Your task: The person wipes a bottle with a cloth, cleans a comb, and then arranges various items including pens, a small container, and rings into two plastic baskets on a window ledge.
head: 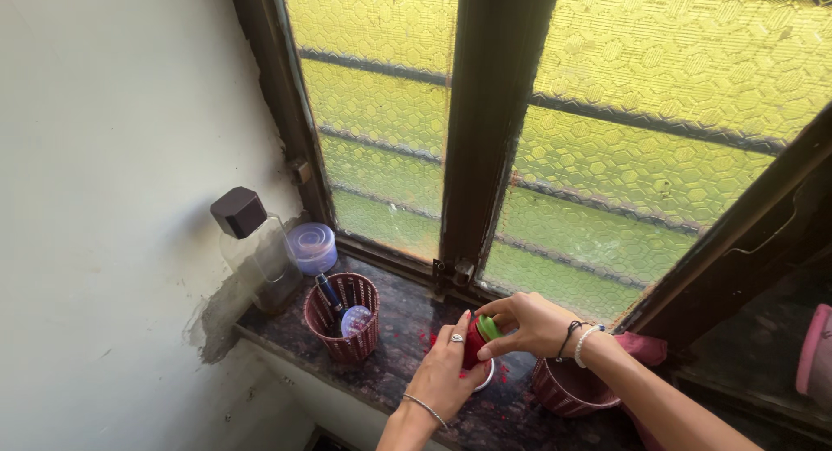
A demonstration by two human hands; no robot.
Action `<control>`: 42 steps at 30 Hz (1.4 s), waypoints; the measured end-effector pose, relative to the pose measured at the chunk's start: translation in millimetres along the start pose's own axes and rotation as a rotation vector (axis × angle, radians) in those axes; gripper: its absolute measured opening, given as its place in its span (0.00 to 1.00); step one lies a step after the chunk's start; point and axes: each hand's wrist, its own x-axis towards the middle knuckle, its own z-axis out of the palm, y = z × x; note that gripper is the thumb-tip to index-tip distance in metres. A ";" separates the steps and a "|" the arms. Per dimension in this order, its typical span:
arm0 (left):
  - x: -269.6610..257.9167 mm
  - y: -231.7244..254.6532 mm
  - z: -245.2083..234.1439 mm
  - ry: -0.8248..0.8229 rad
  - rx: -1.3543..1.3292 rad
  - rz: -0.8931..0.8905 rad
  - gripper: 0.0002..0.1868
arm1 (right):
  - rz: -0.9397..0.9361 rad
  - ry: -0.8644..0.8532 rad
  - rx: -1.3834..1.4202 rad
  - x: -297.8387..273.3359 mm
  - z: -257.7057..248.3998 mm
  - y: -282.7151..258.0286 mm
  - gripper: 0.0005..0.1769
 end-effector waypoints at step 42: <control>44.0 -38.0 -4.5 -0.087 -1.356 -0.658 0.25 | -0.078 0.109 0.203 9.6 9.4 -1.5 0.44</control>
